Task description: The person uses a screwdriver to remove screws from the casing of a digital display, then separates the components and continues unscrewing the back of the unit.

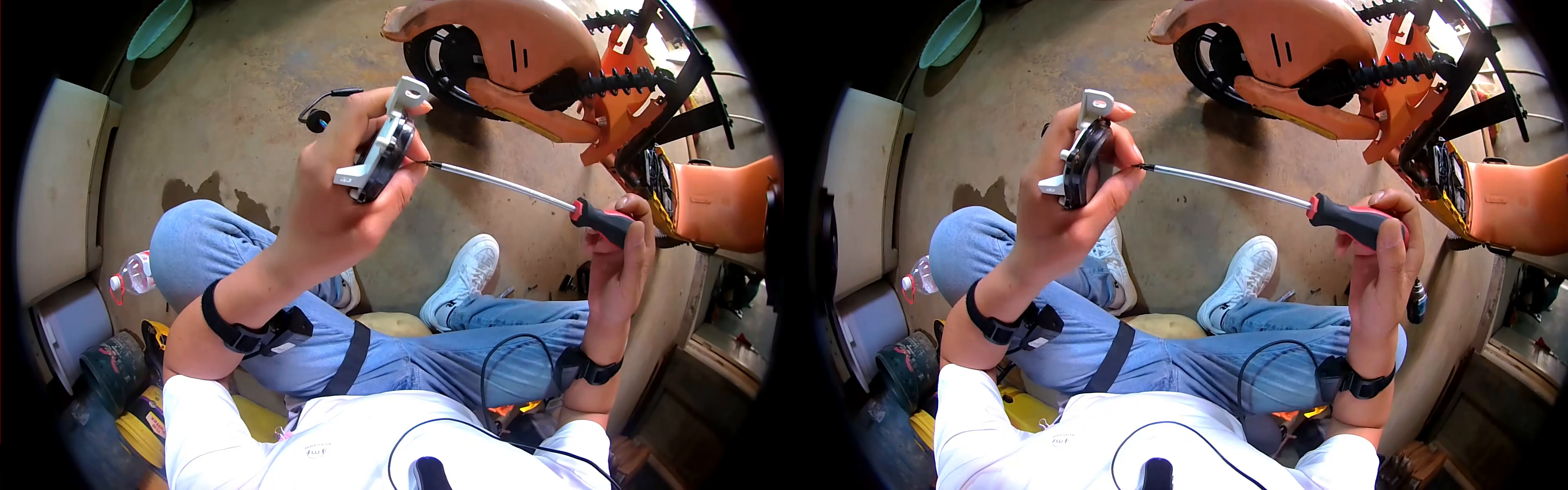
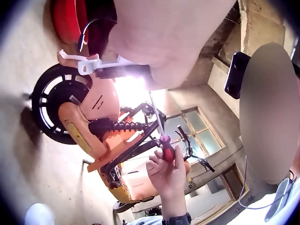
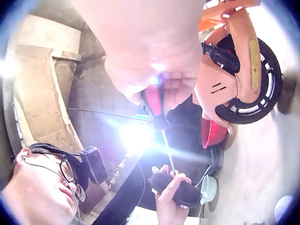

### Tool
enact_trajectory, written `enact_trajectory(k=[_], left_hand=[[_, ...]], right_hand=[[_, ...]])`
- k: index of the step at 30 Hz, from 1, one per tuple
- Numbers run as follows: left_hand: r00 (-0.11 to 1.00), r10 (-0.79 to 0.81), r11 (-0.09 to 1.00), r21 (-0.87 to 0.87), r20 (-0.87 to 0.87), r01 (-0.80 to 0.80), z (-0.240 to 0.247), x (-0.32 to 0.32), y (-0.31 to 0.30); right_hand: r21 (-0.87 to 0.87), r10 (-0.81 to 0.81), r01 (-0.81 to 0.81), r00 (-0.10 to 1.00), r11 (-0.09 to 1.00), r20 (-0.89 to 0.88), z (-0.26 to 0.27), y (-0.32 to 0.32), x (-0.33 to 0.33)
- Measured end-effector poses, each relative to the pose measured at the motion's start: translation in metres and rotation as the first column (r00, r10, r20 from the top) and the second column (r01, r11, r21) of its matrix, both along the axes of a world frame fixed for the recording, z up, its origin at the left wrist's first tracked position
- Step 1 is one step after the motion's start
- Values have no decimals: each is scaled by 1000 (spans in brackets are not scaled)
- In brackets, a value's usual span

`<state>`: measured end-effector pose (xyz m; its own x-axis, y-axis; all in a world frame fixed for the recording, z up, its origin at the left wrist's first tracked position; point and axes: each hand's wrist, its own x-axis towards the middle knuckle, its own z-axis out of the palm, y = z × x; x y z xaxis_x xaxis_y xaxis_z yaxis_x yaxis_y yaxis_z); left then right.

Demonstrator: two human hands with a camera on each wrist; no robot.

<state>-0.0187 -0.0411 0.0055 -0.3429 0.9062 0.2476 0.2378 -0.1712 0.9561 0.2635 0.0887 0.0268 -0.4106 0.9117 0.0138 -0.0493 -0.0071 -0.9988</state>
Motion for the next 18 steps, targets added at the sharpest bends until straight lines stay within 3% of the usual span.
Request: enact_trajectory(k=[8,13,17,18], left_hand=[[999,-33,998,-46,-32,31,0,-1,-1],[999,-39,993,-110,-4,39,0,-2,-2],[989,-41,993,-101,142,56,11,-7,-2],[934,-89,973,-172,347,156,14,-13,-2]], right_hand=[[19,87,-87,996,996,7,1,4,2],[-21,12,-12,1000,1000,0,2,2,1],[-12,-114,113,991,993,-71,1,6,1],[-19,-117,115,989,993,-94,-1,8,4]])
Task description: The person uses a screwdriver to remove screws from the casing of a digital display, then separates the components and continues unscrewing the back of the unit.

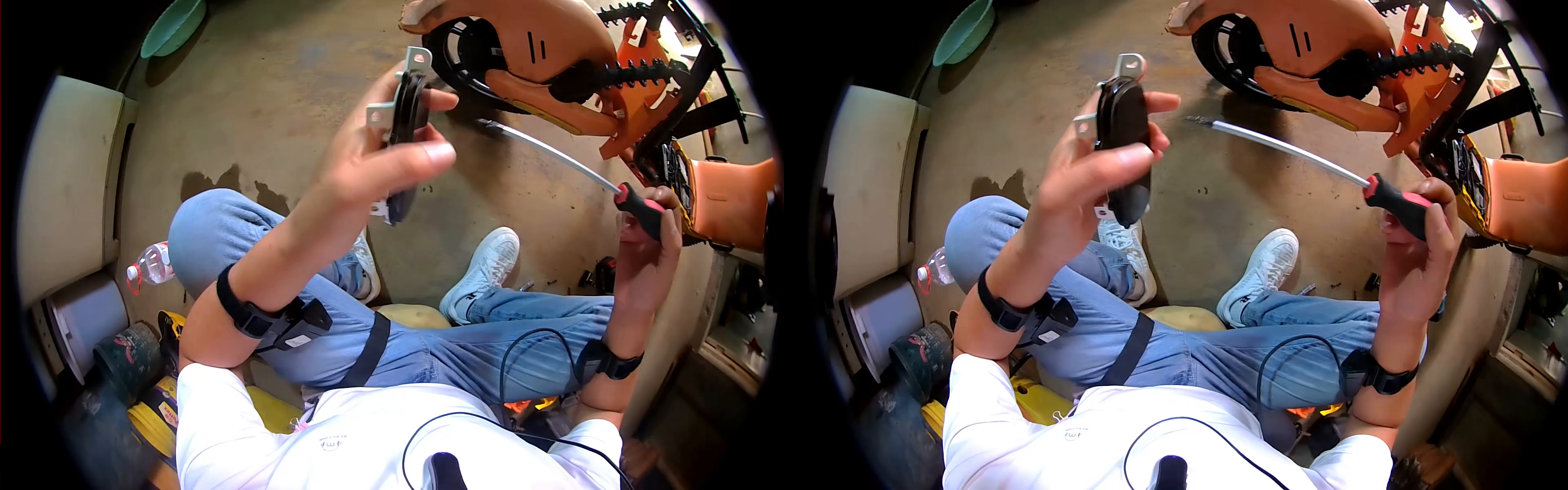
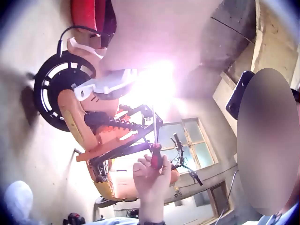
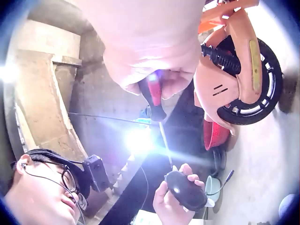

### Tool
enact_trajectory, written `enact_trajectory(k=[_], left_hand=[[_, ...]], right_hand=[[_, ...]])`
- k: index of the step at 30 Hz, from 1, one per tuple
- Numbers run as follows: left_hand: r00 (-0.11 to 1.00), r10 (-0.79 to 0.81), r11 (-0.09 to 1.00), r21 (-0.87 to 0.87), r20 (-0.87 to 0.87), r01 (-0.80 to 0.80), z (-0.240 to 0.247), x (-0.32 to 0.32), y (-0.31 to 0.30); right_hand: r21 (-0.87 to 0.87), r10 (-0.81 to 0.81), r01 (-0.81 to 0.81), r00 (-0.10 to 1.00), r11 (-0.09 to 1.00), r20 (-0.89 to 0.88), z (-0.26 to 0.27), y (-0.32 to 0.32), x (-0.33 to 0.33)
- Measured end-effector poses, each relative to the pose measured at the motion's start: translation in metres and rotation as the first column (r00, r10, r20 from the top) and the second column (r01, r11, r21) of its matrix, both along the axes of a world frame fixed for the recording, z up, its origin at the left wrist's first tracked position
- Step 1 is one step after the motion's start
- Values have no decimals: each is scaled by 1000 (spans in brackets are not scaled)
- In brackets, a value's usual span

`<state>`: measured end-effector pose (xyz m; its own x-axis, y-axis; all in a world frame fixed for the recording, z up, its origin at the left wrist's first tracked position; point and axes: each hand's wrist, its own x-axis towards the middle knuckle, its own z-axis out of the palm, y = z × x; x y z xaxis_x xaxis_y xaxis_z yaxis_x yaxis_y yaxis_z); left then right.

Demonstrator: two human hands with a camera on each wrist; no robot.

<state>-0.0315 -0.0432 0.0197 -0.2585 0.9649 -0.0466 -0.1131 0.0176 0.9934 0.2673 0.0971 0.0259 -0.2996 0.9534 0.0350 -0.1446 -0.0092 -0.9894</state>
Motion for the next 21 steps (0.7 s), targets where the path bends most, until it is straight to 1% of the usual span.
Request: enact_trajectory(k=[1,2,3,4,5,6,7,9,16,18,21], left_hand=[[976,-62,993,-84,209,81,2,-4,-1],[963,49,994,-110,266,-20,2,4,0],[964,50,994,-111,263,-22,-1,4,-1],[928,34,999,-38,370,-22,-5,4,-2],[881,10,999,36,472,-30,-7,3,-2],[832,9,999,24,555,-28,-6,3,-1],[832,11,999,23,555,-29,-5,4,-1],[812,74,997,-43,578,-59,-5,7,-1],[866,82,997,-42,494,-71,-9,13,3],[880,118,993,-77,461,-93,-7,15,3],[881,117,992,-98,459,-81,-9,15,3]], right_hand=[[-2,4,-4,1000,1000,-5,-1,-1,-1],[-11,13,-13,1000,1000,-27,-1,-1,-1],[-20,20,-21,999,1000,-47,-1,-2,-1],[-21,21,-22,999,1000,-49,-2,-3,-1],[-22,63,-64,996,998,-58,-3,-4,-1],[-22,105,-107,992,994,-67,-4,-6,-1],[-24,106,-108,992,994,-67,-5,-7,-1],[-16,218,-220,973,975,-75,-6,-9,-1],[-38,266,-269,962,962,-67,-13,-17,-6],[-48,275,-278,959,959,-70,-14,-18,-6],[-56,277,-281,959,958,-63,-16,-19,-6]])
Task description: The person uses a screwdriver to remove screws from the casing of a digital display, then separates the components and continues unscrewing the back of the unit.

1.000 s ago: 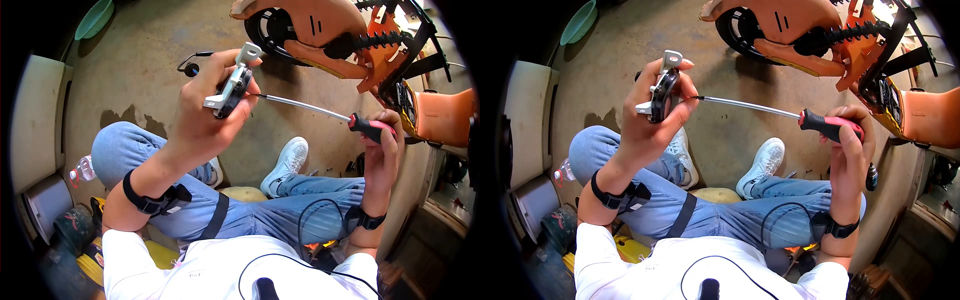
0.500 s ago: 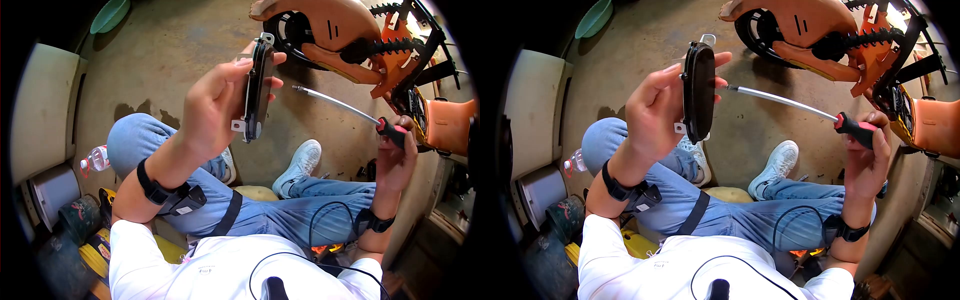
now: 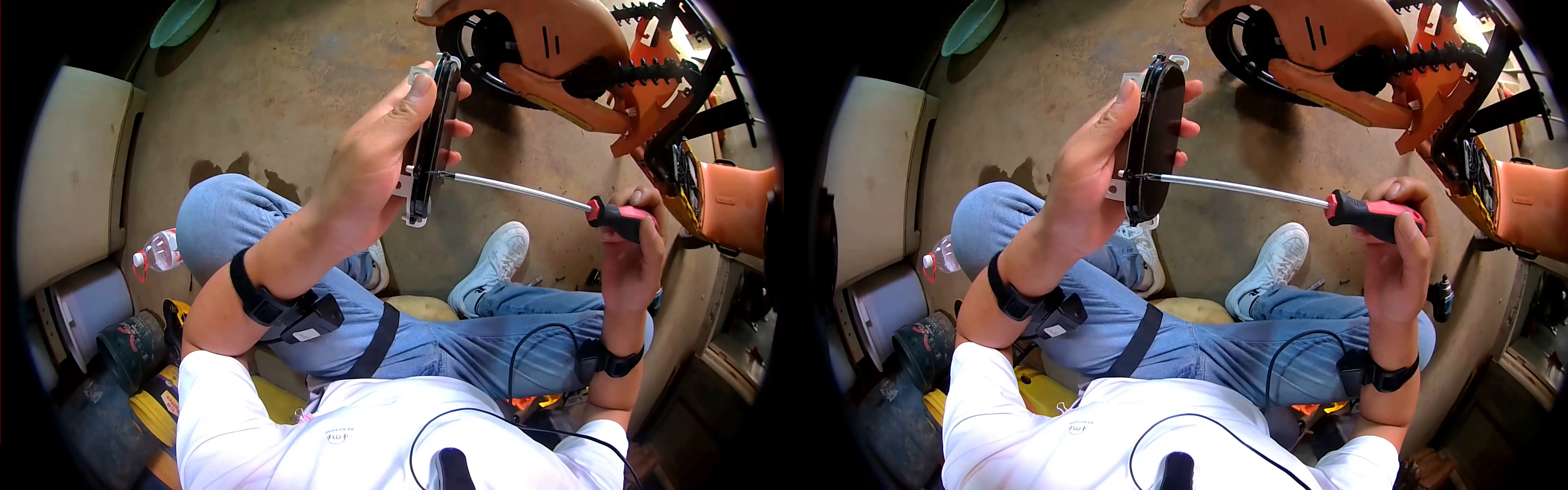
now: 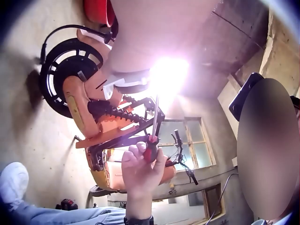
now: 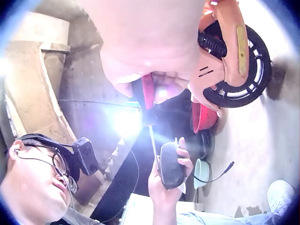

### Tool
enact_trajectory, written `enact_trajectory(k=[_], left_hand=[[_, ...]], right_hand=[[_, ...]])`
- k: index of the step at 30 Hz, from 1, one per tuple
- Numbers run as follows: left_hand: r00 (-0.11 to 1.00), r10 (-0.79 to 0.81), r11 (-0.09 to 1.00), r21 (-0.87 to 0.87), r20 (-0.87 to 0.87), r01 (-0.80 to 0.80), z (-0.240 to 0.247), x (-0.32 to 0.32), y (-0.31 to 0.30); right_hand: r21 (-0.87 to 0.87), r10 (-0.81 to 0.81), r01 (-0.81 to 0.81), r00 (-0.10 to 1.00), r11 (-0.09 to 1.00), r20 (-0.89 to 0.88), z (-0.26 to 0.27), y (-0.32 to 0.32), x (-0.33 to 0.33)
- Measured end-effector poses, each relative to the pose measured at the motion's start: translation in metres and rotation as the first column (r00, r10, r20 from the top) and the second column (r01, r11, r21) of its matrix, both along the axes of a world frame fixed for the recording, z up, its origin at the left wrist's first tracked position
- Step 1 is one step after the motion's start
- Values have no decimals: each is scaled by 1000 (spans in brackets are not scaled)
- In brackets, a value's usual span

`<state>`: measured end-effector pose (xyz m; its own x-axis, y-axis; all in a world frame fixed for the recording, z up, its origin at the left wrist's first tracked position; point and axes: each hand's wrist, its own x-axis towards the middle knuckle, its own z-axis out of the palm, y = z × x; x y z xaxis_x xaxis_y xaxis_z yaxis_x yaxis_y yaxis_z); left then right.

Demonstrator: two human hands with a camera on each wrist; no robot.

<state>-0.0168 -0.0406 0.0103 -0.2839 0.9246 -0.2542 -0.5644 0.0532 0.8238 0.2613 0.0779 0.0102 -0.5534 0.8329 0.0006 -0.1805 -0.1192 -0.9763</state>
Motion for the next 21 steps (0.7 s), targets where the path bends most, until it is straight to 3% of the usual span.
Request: enact_trajectory(k=[19,21], left_hand=[[997,9,1000,-5,-71,-10,-6,1,1],[991,59,998,28,-124,-56,-7,1,1]], right_hand=[[33,27,-27,999,999,19,-5,-1,0],[119,10,-26,991,993,130,-7,-2,-1]])
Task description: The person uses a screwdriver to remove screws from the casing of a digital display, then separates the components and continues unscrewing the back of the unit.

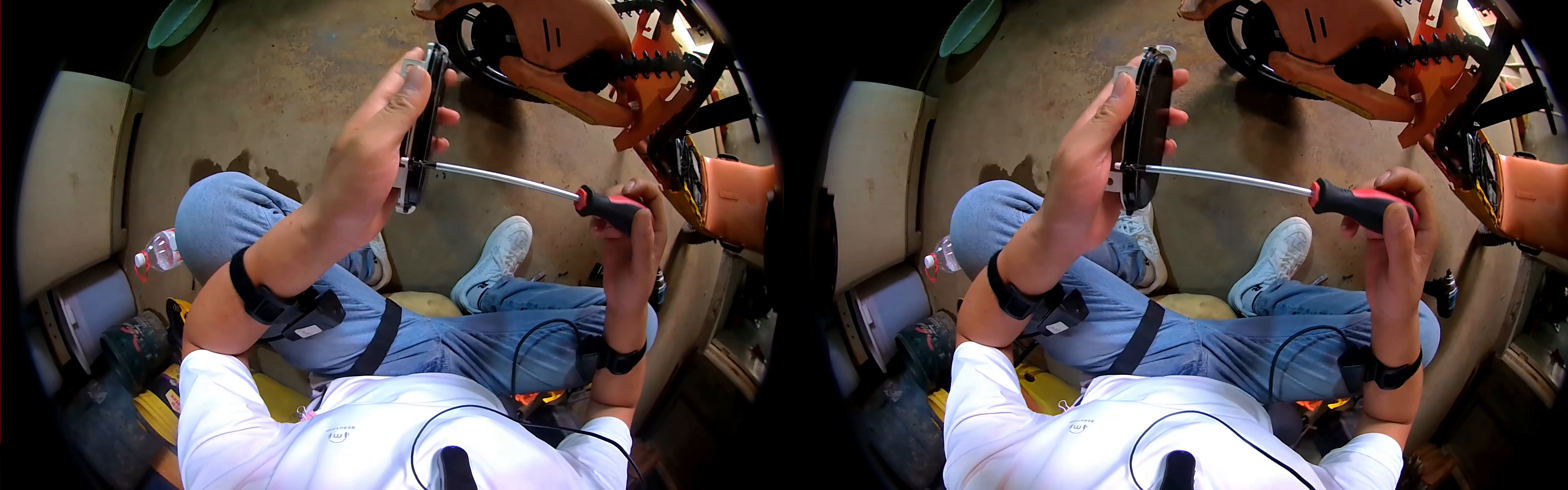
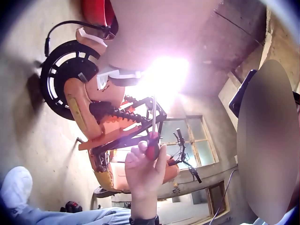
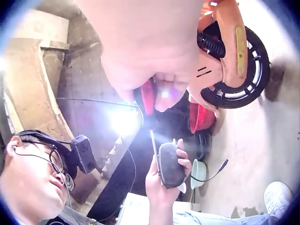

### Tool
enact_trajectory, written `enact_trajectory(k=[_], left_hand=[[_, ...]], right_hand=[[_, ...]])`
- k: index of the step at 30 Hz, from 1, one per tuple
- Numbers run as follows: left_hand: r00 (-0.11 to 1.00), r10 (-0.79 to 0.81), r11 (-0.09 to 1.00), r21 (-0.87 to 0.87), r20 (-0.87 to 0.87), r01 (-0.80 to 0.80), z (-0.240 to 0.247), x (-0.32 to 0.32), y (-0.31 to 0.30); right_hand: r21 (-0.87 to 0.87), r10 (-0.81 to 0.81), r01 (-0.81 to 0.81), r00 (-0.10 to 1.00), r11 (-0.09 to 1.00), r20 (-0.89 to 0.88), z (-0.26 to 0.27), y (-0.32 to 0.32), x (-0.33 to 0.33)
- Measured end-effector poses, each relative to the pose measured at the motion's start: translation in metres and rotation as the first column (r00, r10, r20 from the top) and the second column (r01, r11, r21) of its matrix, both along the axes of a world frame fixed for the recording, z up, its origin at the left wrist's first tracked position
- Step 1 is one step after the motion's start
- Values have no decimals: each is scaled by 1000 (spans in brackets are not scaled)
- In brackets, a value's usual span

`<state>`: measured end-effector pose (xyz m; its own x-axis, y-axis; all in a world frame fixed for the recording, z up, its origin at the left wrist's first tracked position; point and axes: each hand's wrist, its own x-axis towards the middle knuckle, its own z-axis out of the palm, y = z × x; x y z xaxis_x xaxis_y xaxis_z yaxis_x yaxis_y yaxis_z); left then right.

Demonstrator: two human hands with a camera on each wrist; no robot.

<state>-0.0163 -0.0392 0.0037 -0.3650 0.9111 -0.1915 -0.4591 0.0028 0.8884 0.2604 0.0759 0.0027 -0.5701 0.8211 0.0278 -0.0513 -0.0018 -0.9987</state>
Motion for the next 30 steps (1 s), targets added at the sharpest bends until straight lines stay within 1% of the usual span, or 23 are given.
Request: enact_trajectory(k=[1,3,4,5,7,9,11,13,15,16,17,19,21,24,26,27,28,29,30], left_hand=[[1000,-5,1000,-4,-2,5,-1,0,0],[996,53,999,4,-68,-53,-4,-1,-1],[996,44,999,-2,-74,-45,-6,-1,-1],[994,68,998,2,-91,-68,-7,-1,-1],[990,88,996,2,-113,-88,-6,-1,-1],[979,135,991,3,-152,-136,-4,-1,0],[979,132,991,6,-156,-132,-5,-1,-1],[979,130,992,13,-155,-129,-6,0,-1],[979,129,992,9,-161,-129,-6,1,-1],[979,127,992,8,-160,-127,-6,1,-1],[980,123,992,7,-158,-123,-6,1,-1],[981,118,993,5,-156,-119,-6,0,-2],[982,124,992,16,-145,-123,-5,-1,-2],[982,116,993,14,-148,-116,-5,0,-2],[987,102,995,3,-123,-103,-4,3,-2],[991,91,996,-7,-99,-92,-4,3,-2],[991,90,996,-7,-98,-92,-4,3,-2],[988,99,995,-4,-119,-100,-5,2,-2],[984,109,994,-1,-140,-110,-5,2,-2]], right_hand=[[-4,-5,5,1000,1000,-2,1,-1,1],[-18,50,-48,994,999,100,6,-4,2],[-27,62,-59,990,998,130,5,-3,4],[-32,56,-53,991,998,124,6,-3,1],[-121,75,-69,996,990,45,11,-5,-10],[-104,59,-54,997,993,40,14,-8,-17],[-118,18,-9,998,993,67,14,-9,-17],[-106,14,-5,996,994,87,9,-5,-9],[-236,41,3,982,972,182,3,3,3],[-262,72,-25,982,965,173,3,4,4],[-263,71,-23,982,964,173,4,3,1],[-158,84,-76,996,985,41,7,-5,-13],[-134,58,-53,998,989,30,9,-8,-16],[-144,83,-77,996,987,30,7,-1,-9],[-330,-2,94,963,939,268,4,4,-3],[-331,-3,95,963,939,269,4,4,-2],[-371,26,57,976,927,215,3,5,-2],[-409,54,16,986,912,160,5,4,-4],[-409,55,16,986,912,160,5,-2,-12]])
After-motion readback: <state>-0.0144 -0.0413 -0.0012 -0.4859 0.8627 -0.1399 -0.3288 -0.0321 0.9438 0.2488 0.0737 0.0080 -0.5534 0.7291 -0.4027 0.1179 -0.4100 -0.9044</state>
